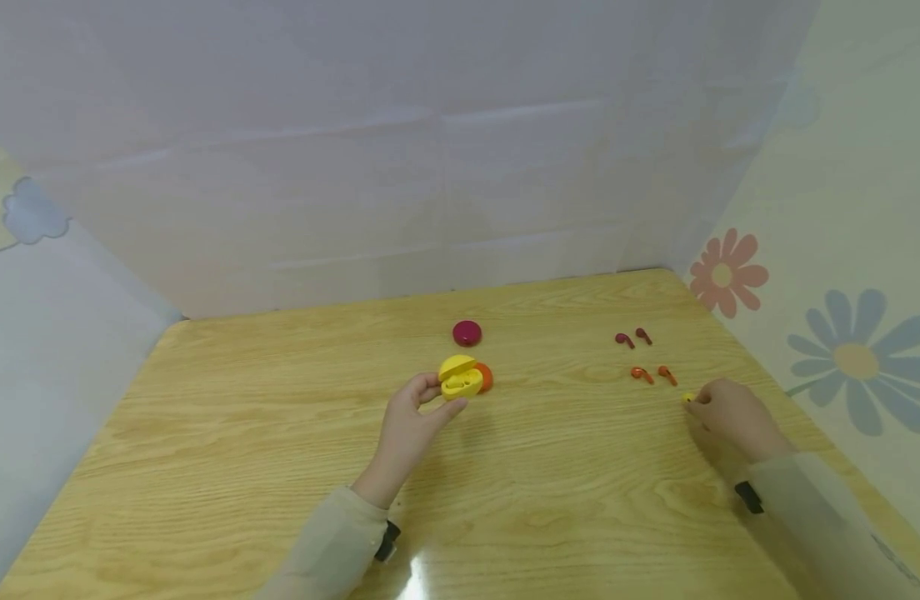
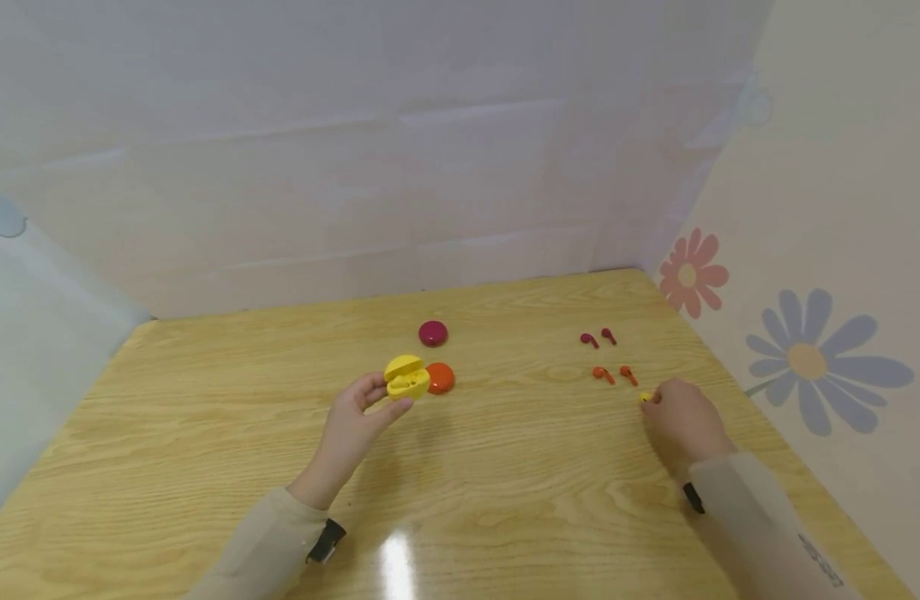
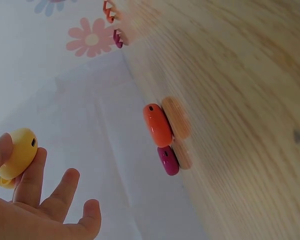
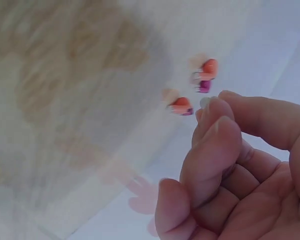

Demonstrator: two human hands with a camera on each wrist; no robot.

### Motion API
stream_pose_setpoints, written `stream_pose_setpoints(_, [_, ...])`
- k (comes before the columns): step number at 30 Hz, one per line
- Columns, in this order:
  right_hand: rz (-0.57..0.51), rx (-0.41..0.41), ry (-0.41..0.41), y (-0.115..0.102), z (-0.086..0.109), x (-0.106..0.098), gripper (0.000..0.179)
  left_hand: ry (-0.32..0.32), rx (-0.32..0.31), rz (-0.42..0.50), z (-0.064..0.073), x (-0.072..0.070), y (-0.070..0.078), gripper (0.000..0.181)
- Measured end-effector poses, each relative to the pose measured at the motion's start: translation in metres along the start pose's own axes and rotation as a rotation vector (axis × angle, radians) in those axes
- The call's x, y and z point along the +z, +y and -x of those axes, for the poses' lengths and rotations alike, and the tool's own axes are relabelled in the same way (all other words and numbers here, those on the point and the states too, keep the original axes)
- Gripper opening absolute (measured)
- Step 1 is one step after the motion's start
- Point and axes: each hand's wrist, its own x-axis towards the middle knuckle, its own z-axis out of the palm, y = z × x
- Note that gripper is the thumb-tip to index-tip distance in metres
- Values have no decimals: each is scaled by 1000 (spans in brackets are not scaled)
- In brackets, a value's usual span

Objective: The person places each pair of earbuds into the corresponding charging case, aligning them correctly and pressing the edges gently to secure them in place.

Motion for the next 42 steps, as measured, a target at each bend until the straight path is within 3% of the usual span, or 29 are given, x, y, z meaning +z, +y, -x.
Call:
stream_pose_setpoints(8, [-23, -24, 38, -16, 9, -1, 40, 0, 0, -6, 1, 1, 1, 38])
stream_pose_setpoints(18, [-74, -24, 50, -37, 20, -4, 28, 3, -10, 0, 1, 2, 0, 37])
stream_pose_setpoints(31, [-100, -91, 136, -73, 36, -3, 24, -5, 7, -6, 2, 4, 2, 36])
stream_pose_setpoints(42, [-117, -158, 197, -90, 40, 4, 21, 1, 10, -11, 3, 3, 2, 36])
